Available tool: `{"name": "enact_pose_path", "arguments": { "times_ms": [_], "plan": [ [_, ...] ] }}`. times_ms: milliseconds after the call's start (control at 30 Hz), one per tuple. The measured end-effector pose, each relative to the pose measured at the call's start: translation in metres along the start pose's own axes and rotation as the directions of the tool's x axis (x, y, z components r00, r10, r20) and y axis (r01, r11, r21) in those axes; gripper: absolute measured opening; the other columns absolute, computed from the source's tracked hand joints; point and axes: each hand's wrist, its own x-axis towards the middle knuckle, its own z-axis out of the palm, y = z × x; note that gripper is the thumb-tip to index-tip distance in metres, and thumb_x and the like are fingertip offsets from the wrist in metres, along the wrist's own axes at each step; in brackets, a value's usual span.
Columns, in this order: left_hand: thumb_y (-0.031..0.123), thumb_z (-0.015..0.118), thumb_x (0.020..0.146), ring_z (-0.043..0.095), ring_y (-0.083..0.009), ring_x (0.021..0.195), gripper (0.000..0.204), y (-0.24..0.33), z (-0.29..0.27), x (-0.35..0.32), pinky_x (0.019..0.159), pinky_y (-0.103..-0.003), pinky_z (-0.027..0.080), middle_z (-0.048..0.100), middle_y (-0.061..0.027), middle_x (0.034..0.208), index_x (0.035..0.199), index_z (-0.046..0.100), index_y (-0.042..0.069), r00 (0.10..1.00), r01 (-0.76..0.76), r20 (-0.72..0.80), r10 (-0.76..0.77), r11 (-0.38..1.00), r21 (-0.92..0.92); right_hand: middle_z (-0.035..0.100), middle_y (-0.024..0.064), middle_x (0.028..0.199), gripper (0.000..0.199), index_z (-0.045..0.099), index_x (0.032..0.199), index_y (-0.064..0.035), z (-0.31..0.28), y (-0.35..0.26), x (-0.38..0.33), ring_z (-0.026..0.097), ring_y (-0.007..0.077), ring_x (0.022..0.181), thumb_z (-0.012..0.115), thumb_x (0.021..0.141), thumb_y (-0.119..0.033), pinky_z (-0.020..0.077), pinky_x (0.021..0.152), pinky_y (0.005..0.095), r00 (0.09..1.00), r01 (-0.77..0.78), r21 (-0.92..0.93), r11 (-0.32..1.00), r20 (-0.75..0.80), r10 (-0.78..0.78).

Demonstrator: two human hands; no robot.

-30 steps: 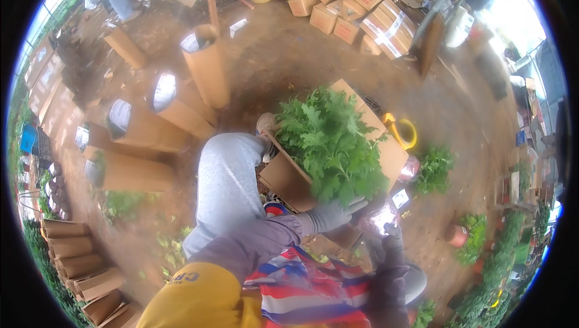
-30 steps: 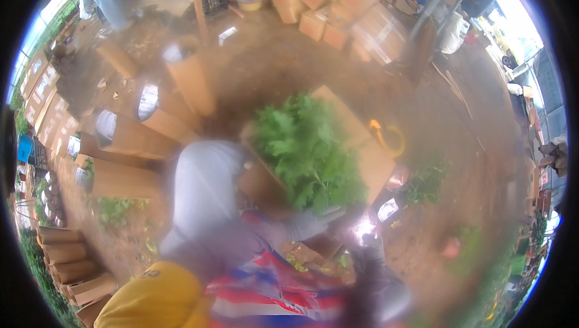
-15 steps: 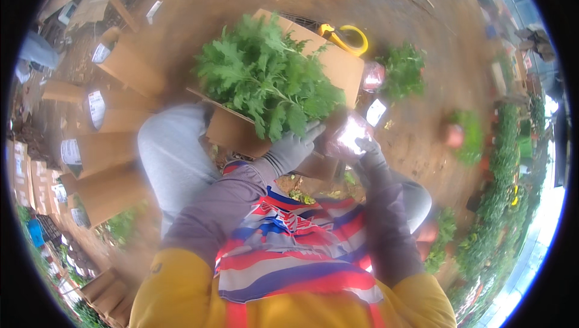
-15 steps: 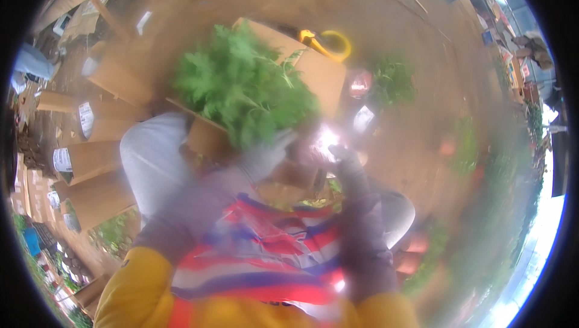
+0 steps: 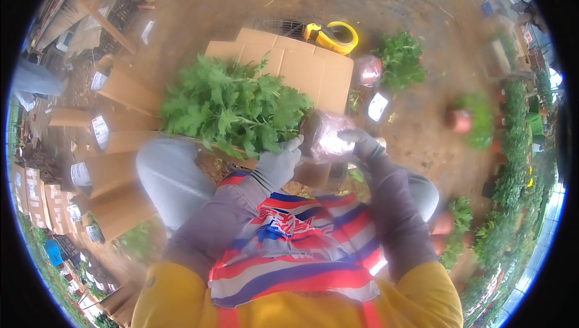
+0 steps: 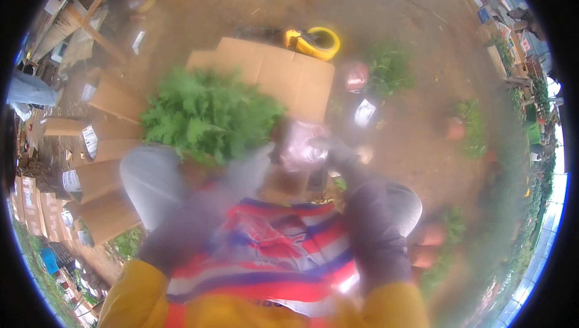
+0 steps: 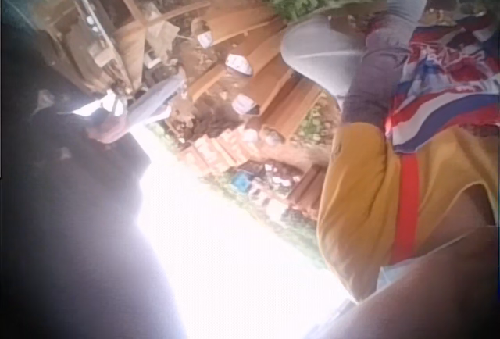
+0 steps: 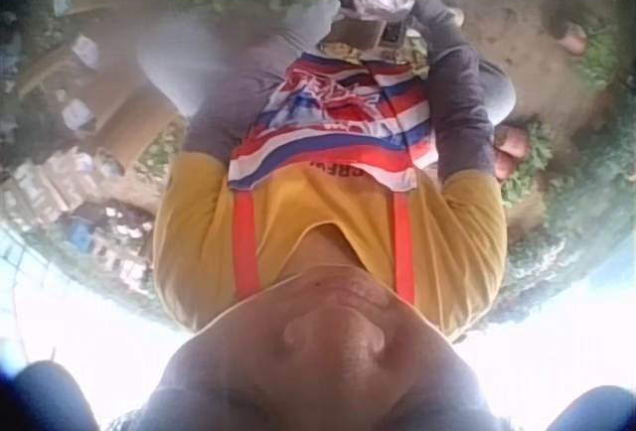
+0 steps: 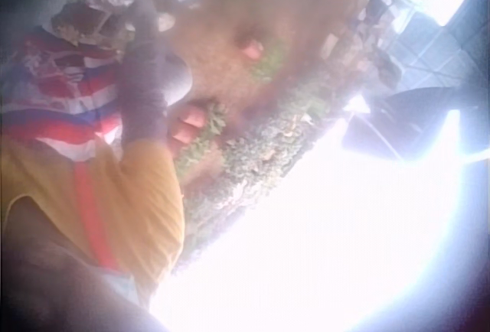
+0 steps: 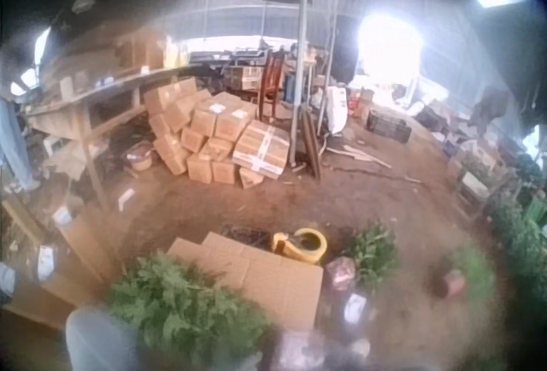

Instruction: The person packs leafy green plants into cardboard boxes. They place the plants inside, fold the flaps, and seal the boxes using a handheld tape dispenser. The person repeats this process for multiple boxes.

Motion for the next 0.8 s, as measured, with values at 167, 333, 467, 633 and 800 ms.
{"name": "enact_pose_path", "arguments": {
  "times_ms": [167,333,467,633,800],
  "plan": [
    [0.015,0.065,0.083,0.068,-0.0301,0.091,0.009,-0.002,-0.021,0.033,0.075,-0.041,0.056,0.066,-0.0070,0.126,0.086,0.066,0.007,0.999,-0.026,-0.046,0.025,0.999,-0.029,0.054,0.0120,0.129,0.065,0.045,0.140,-0.0047,-0.007,-0.029,0.016,0.055,0.0282,0.119,0.076,0.083,-0.010,0.0518,0.098,0.0480,0.994,-0.061,-0.213,0.975,0.074,0.078],
    [0.017,0.065,0.083,0.067,-0.0283,0.086,0.010,-0.003,-0.020,0.026,0.072,-0.040,0.055,0.067,-0.0034,0.114,0.088,0.067,0.009,0.980,-0.140,-0.157,0.125,0.986,-0.091,0.052,0.0108,0.137,0.078,0.042,0.145,-0.0049,0.010,-0.054,0.002,0.053,0.0246,0.125,0.082,0.078,-0.013,0.0483,0.103,0.0429,0.998,-0.011,-0.318,0.948,0.052,0.029],
    [0.017,0.066,0.083,0.066,-0.0259,0.082,0.011,-0.006,-0.009,0.005,0.069,-0.039,0.054,0.066,-0.0015,0.106,0.092,0.067,0.012,0.962,-0.161,-0.218,0.163,0.987,0.028,0.050,0.0100,0.142,0.089,0.040,0.149,-0.0051,0.049,-0.063,-0.024,0.051,0.0218,0.130,0.087,0.075,-0.016,0.0454,0.108,0.0389,0.987,0.157,-0.320,0.934,0.087,-0.136],
    [0.016,0.068,0.082,0.066,-0.0252,0.077,0.016,-0.004,-0.006,0.001,0.066,-0.039,0.053,0.067,-0.0018,0.095,0.098,0.065,0.013,0.963,-0.097,-0.259,0.079,0.994,-0.058,0.059,0.0161,0.132,0.073,0.046,0.142,0.0014,0.087,-0.055,-0.020,0.060,0.0235,0.118,0.080,0.079,-0.014,0.0510,0.100,0.0357,0.795,0.444,0.042,0.895,0.443,-0.415],
    [0.016,0.067,0.082,0.065,-0.0252,0.076,0.018,0.000,-0.012,0.003,0.066,-0.039,0.053,0.067,-0.0020,0.092,0.100,0.065,0.013,0.945,-0.143,-0.299,0.132,0.990,-0.016,0.060,0.0119,0.129,0.070,0.049,0.140,-0.0003,0.062,-0.035,-0.010,0.060,0.0234,0.116,0.080,0.078,-0.010,0.0536,0.094,0.0349,0.792,0.610,-0.343,0.714,0.287,-0.539]
  ]
}}
